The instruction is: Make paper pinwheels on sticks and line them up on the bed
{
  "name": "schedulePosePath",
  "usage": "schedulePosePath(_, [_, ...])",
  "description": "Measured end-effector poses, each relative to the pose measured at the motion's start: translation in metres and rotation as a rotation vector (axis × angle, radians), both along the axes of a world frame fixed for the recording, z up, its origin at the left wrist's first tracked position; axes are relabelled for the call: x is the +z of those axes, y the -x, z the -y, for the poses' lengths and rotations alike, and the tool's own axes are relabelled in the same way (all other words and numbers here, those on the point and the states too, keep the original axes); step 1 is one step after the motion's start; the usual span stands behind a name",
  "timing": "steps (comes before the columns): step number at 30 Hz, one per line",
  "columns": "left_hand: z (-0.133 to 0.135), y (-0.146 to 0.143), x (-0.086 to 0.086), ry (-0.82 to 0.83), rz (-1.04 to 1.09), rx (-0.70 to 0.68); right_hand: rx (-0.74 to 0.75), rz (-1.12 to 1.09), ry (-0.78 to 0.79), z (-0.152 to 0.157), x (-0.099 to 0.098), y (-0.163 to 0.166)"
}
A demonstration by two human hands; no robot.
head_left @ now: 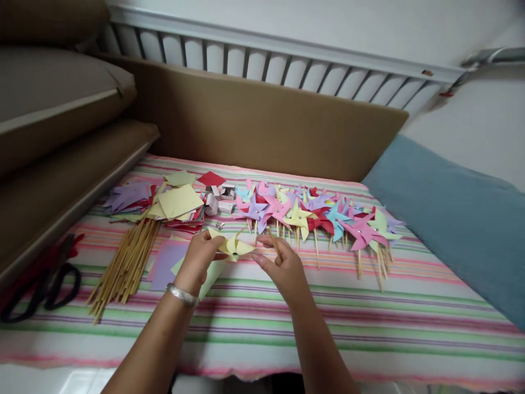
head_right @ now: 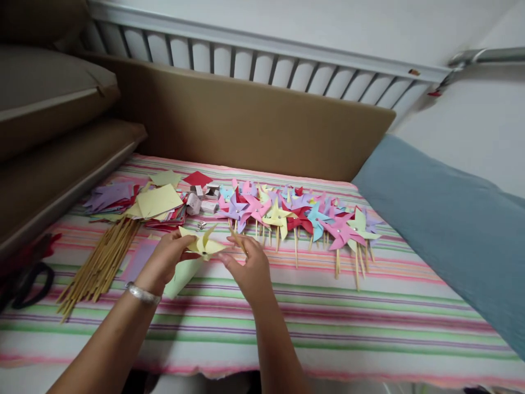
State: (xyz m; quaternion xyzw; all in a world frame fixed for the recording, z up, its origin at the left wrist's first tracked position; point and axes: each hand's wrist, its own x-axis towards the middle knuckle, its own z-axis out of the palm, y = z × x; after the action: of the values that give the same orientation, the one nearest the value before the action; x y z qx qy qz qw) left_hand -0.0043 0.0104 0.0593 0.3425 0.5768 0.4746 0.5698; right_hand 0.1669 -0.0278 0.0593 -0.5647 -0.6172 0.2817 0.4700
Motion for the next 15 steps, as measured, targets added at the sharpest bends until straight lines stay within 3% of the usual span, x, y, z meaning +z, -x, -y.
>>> schedulePosePath(7, [-0.005, -0.002, 0.003, -0.009, -0.142, -0.007, 0.05, 0.091, -0.002, -0.016, -0.005, 0.005])
schedulePosePath(15, [-0.005, -0.004, -0.004, 0.068, -0.076, -0.103, 0.203, -0.256, 0.188, -0.021, -0.012, 0.001])
